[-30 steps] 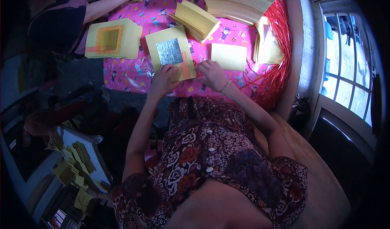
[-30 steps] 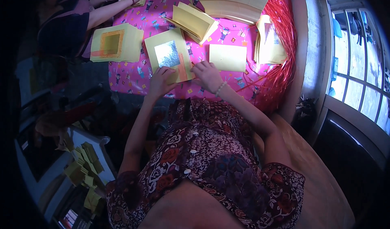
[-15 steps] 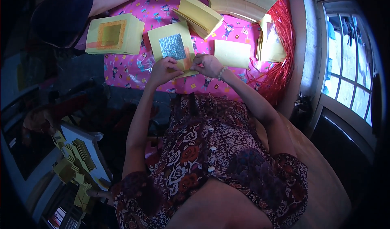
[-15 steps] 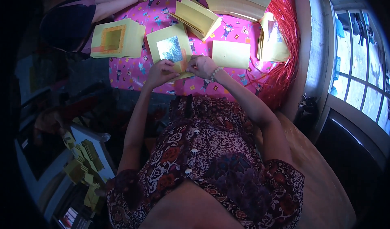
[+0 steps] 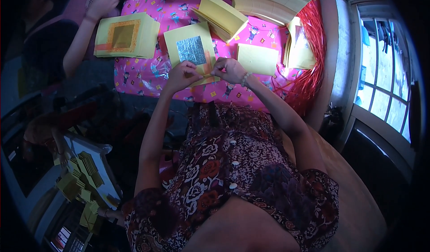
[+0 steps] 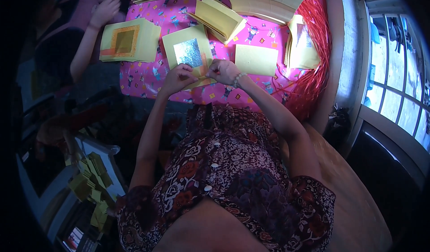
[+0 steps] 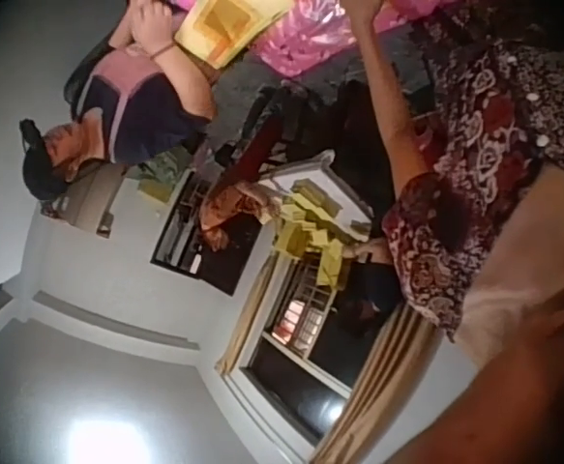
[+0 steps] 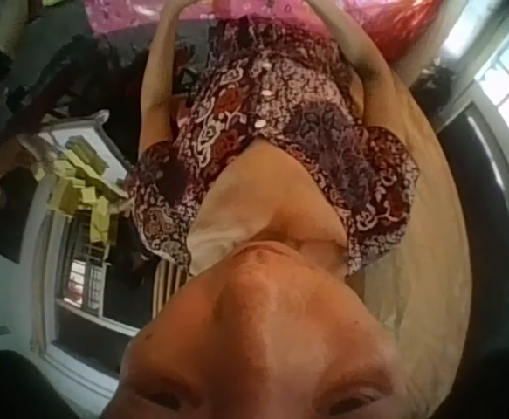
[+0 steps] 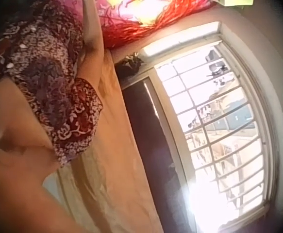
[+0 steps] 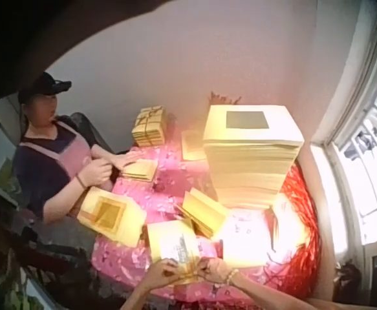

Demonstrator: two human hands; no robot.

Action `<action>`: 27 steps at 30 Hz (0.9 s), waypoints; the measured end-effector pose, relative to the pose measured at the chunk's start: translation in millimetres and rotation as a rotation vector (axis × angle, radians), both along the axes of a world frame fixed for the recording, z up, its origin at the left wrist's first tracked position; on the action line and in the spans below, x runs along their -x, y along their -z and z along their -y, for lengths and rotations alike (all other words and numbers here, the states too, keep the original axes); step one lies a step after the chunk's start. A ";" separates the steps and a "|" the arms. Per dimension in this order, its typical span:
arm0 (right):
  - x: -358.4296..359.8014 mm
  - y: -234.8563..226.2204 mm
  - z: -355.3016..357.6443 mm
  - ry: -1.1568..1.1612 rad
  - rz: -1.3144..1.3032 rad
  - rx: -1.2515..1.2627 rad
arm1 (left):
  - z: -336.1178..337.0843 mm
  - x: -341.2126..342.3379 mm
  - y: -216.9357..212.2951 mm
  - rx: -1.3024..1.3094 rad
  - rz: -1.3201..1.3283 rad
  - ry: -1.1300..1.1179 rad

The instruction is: The person is folding and stacking yellow cardstock papers with a silver/gold foil design in the center.

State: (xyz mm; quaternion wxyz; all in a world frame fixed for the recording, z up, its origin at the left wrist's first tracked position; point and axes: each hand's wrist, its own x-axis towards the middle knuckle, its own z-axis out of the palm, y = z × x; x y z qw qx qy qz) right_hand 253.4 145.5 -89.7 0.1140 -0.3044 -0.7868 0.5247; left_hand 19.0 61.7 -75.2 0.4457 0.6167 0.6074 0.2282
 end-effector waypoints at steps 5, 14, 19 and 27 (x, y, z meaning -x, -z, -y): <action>5.4 -7.1 2.3 0.011 -0.037 0.010 | 3.0 5.9 -9.2 0.037 0.004 0.002; 4.0 -46.1 3.6 0.054 -0.107 -0.095 | 26.3 44.6 -55.0 -0.333 -0.290 0.088; 10.4 -75.5 -1.8 0.018 -0.181 -0.016 | 22.8 60.2 -39.1 -0.401 -0.187 -0.099; 30.3 -81.3 -3.0 0.268 -0.215 -0.031 | 6.0 56.9 -51.9 -0.439 -0.167 -0.290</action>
